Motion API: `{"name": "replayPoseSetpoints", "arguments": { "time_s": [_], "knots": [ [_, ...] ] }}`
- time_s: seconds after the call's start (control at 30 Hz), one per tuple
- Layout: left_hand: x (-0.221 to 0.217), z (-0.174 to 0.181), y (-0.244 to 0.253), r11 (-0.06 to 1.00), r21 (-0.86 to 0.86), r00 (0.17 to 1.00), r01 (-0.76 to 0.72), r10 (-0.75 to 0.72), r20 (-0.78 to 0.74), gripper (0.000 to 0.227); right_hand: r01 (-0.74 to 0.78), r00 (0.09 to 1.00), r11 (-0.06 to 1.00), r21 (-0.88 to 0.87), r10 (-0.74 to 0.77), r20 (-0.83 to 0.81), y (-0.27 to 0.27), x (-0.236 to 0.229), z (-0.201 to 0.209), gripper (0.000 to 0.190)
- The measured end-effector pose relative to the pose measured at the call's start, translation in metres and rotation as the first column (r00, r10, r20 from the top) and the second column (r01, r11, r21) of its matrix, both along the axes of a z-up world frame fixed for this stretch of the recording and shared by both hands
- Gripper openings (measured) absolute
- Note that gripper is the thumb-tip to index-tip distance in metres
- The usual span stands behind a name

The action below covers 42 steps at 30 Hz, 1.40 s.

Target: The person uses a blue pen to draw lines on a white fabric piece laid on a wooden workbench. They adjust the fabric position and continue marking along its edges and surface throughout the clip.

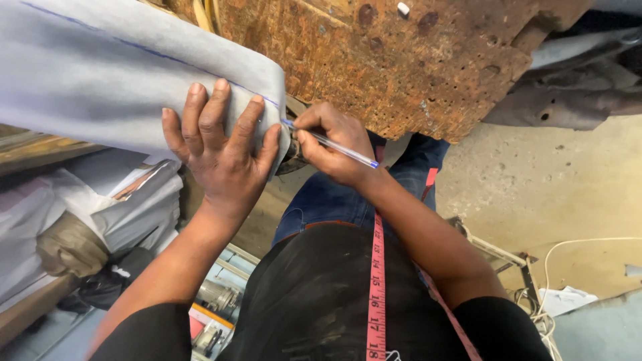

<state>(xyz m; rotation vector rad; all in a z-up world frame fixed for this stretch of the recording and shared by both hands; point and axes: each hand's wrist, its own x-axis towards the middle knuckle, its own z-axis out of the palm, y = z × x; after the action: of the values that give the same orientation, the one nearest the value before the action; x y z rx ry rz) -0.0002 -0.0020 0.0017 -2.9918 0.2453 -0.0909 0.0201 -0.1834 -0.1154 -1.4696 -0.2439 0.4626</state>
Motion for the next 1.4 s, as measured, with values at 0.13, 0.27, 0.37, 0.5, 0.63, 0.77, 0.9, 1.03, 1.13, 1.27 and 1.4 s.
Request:
{"name": "replayPoseSetpoints", "arguments": {
  "time_s": [0.13, 0.27, 0.37, 0.5, 0.63, 0.77, 0.9, 1.03, 1.13, 1.27, 1.4],
  "knots": [
    [0.0, -0.002, 0.001, 1.0, 0.011, 1.0, 0.017, -0.018, 0.026, 0.032, -0.002, 1.0, 1.0, 0.03, 0.003, -0.028, -0.001, -0.001, 0.0, 0.012],
    [-0.001, -0.003, 0.001, 1.0, 0.012, 0.999, 0.008, -0.009, 0.043, 0.03, 0.012, 1.0, 1.0, 0.022, -0.011, -0.021, -0.001, -0.002, 0.003, 0.01],
    [-0.001, -0.003, 0.002, 1.0, 0.006, 0.999, 0.009, -0.009, 0.053, 0.029, 0.016, 0.999, 0.999, 0.032, -0.015, -0.028, -0.001, -0.002, 0.004, 0.009],
    [-0.002, -0.004, 0.002, 1.0, 0.003, 0.998, 0.014, -0.014, 0.057, 0.029, 0.009, 0.999, 0.999, 0.043, -0.01, 0.03, -0.004, -0.004, 0.002, 0.008],
    [-0.001, -0.002, 0.001, 1.0, -0.005, 0.999, 0.006, -0.006, 0.044, 0.029, 0.04, 0.998, 0.999, 0.031, -0.039, -0.048, -0.003, -0.003, 0.004, 0.01],
    [0.0, -0.003, 0.001, 1.0, 0.004, 0.999, 0.007, -0.007, 0.051, 0.029, 0.024, 0.999, 0.999, 0.036, -0.023, -0.023, -0.002, 0.001, 0.007, 0.008],
    [-0.001, -0.003, 0.001, 1.0, -0.013, 0.999, 0.005, -0.004, 0.044, 0.029, 0.02, 0.999, 1.0, 0.024, -0.02, -0.03, -0.001, 0.0, 0.005, 0.01],
    [0.0, -0.002, 0.001, 1.0, -0.008, 0.999, 0.014, -0.013, 0.045, 0.03, 0.015, 0.999, 0.999, 0.047, -0.013, -0.034, -0.001, 0.0, 0.003, 0.01],
    [-0.001, -0.003, 0.001, 1.0, -0.003, 0.998, 0.015, -0.015, 0.061, 0.028, 0.008, 1.0, 1.0, 0.009, -0.008, -0.026, -0.003, 0.0, 0.005, 0.01],
    [0.0, -0.004, 0.002, 1.0, -0.021, 0.999, 0.015, -0.014, 0.05, 0.029, 0.132, 0.991, 0.943, 0.305, -0.117, -0.064, -0.005, -0.003, 0.001, 0.008],
    [0.0, -0.003, 0.001, 0.998, -0.061, 0.998, 0.02, -0.016, 0.063, 0.029, 0.266, 0.95, 0.905, 0.333, -0.188, -0.249, -0.006, -0.016, 0.002, 0.019]
  ]
}}
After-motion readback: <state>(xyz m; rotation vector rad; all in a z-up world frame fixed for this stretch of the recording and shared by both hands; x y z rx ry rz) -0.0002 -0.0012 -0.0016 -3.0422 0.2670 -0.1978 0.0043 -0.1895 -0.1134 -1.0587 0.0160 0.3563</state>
